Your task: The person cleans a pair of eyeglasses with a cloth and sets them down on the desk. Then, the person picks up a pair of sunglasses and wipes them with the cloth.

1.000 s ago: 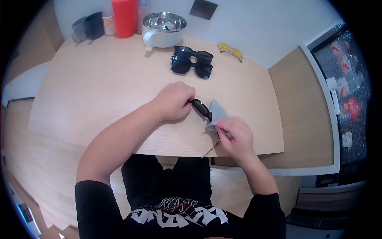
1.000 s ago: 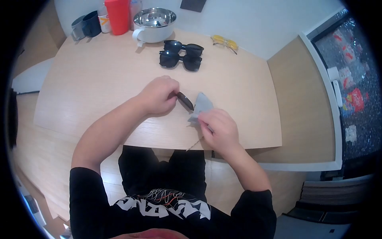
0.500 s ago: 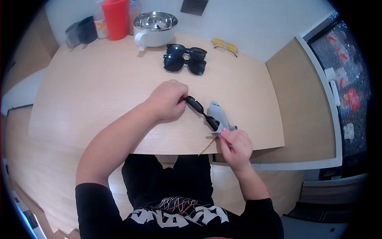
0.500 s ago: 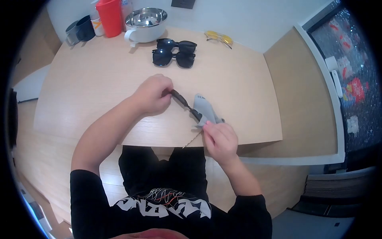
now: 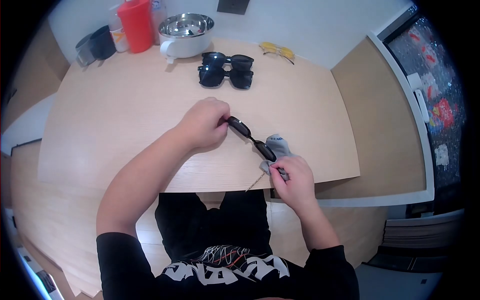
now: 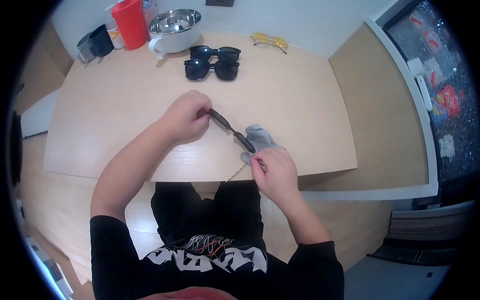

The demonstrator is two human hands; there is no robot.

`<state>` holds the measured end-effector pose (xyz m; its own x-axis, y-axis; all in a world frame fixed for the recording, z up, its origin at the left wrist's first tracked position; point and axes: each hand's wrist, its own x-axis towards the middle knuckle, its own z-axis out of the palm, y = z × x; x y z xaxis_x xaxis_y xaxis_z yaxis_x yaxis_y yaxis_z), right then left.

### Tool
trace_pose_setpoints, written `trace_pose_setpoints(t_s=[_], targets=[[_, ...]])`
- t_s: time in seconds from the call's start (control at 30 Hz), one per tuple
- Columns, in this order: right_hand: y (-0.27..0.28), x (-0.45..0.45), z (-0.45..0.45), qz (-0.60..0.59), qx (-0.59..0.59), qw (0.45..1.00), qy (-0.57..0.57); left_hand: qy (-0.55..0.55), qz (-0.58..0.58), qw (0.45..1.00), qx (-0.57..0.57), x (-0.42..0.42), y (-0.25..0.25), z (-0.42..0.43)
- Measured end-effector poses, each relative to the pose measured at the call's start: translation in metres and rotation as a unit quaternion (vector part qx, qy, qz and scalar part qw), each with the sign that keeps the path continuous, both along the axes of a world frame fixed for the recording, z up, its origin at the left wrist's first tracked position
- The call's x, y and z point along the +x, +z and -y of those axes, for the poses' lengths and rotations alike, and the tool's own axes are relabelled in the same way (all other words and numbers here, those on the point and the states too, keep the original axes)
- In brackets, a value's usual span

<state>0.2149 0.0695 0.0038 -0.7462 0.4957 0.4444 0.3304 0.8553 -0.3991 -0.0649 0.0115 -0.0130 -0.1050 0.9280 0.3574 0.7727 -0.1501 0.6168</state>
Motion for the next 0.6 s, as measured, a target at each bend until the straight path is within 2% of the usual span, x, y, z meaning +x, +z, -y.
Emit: trace_pose_setpoints(t_s=[0.23, 0.33, 0.43, 0.53, 0.6], targets=[[0.006, 0.001, -0.005, 0.048, -0.053, 0.997, 0.007, -0.002, -0.004, 1.000, -0.004, -0.002, 0.001, 0.000], [0.005, 0.007, -0.015, 0.037, -0.118, 0.992, 0.018, -0.004, -0.004, 1.000, 0.005, -0.004, -0.004, -0.001], [0.009, 0.014, -0.023, 0.035, -0.225, 0.974, -0.017, -0.004, -0.007, 1.000, 0.003, -0.005, -0.006, -0.003], [0.022, 0.012, -0.025, -0.050, -0.241, 0.968, -0.046, -0.001, 0.003, 1.000, 0.004, -0.005, -0.004, -0.003], [0.034, 0.002, -0.024, -0.111, -0.217, 0.970, -0.018, -0.002, 0.006, 1.000, 0.008, -0.004, -0.005, -0.002]])
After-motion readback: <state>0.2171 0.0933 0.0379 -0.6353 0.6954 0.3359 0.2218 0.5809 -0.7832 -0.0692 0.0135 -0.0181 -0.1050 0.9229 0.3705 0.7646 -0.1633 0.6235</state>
